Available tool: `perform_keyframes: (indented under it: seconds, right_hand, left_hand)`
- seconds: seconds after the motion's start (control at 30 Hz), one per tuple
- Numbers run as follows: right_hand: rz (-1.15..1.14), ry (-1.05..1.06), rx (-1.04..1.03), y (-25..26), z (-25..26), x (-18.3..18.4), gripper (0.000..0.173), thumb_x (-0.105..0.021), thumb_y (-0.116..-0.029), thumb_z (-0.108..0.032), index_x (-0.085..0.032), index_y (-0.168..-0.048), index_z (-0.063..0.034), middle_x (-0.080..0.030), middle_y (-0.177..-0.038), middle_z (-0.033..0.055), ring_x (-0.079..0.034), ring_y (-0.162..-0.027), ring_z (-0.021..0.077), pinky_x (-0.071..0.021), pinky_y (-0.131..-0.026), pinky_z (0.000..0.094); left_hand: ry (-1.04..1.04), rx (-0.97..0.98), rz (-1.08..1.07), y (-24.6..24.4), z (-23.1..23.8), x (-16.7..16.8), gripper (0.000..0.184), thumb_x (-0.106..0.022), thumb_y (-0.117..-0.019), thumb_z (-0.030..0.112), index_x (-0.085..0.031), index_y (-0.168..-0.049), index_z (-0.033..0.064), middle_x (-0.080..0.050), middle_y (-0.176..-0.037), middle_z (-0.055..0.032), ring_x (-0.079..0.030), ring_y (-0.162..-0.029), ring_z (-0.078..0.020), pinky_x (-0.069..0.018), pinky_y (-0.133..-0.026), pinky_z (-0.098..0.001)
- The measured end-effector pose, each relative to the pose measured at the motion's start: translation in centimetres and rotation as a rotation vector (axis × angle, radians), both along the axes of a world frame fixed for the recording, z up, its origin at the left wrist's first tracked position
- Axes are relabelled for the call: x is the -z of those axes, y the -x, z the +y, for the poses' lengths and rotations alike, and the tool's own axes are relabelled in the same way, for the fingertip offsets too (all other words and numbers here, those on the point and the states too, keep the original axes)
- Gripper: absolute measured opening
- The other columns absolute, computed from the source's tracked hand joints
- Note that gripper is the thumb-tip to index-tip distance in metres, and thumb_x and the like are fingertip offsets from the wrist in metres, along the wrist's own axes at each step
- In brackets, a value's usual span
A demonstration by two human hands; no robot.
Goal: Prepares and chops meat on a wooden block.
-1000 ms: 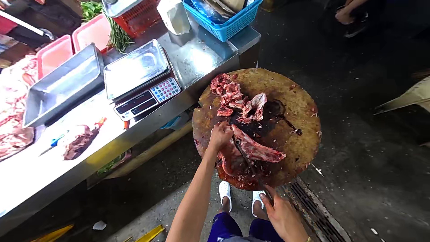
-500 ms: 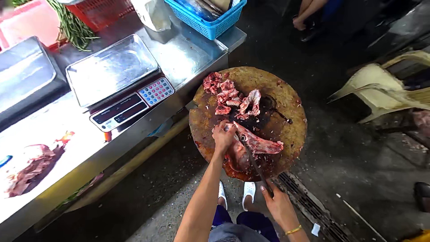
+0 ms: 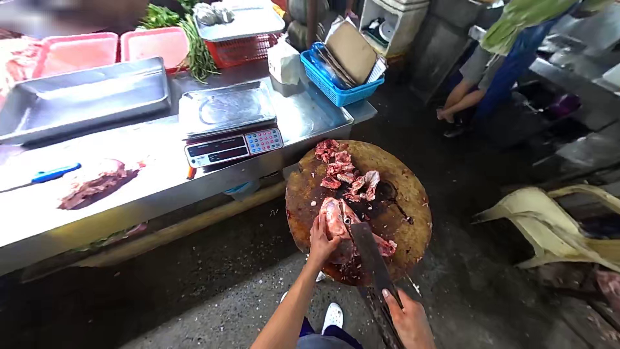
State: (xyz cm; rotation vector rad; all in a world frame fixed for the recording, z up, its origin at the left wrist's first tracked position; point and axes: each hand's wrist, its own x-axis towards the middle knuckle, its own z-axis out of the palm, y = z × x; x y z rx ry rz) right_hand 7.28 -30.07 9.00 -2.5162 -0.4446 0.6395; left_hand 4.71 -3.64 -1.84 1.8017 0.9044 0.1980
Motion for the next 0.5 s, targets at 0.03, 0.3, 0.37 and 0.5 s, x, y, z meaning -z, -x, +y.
perform_keyframes:
  seconds: [0.03, 0.3, 0.37, 0.5]
  right_hand:
    - [-0.067, -0.116, 0.017, -0.2, 0.4, -0.6, 0.046, -0.056, -0.1014, -0.038, -0.073, -0.105, 0.0037, -0.067, -0.07, 0.0176, -0.067, -0.064, 0.033, -0.0546, -0.064, 0.0564]
    - [-0.562, -1.385, -0.027, -4.5, 7.5, -19.5, 0.017, -0.049, -0.1089, -0.037, -0.056, -0.105, -0.0214, -0.066, -0.069, -0.0082, -0.064, -0.056, 0.0087, -0.0593, -0.054, 0.0277]
    - [-0.532, -1.582, -0.115, -5.1, 8.7, -21.5, 0.023, -0.049, -0.1076, -0.044, -0.059, -0.1, -0.0253, -0.065, -0.069, -0.0086, -0.064, -0.057, 0.0097, -0.0598, -0.057, 0.0286]
    - [-0.466, -0.94, -0.024, -1.8, 4.9, -6.7, 0.035, -0.048, -0.1066, -0.032, -0.066, -0.084, -0.0109, -0.064, -0.064, -0.003, -0.064, -0.057, 0.0087, -0.0586, -0.059, 0.028]
  left_hand:
    - [0.005, 0.008, 0.008, 0.1, 0.2, -0.1, 0.097, -0.075, -0.0789, 0.032, -0.03, -0.162, 0.0105, -0.025, -0.167, -0.0208, -0.032, -0.148, -0.0423, -0.0339, -0.116, -0.0591]
    - [0.04, -0.003, 0.018, 0.2, 0.4, -0.5, 0.098, -0.077, -0.0779, 0.036, -0.031, -0.162, 0.0158, -0.028, -0.166, -0.0183, -0.03, -0.151, -0.0393, -0.0328, -0.118, -0.0582]
    - [0.041, -0.009, 0.014, 0.2, 0.3, -0.4, 0.098, -0.078, -0.0773, 0.035, -0.032, -0.162, 0.0153, -0.028, -0.166, -0.0184, -0.031, -0.15, -0.0391, -0.0324, -0.118, -0.0581]
    - [0.051, -0.035, -0.013, 0.3, 0.4, -0.2, 0.098, -0.077, -0.0766, 0.033, -0.033, -0.161, 0.0152, -0.029, -0.166, -0.0182, -0.031, -0.15, -0.0387, -0.0319, -0.119, -0.0569]
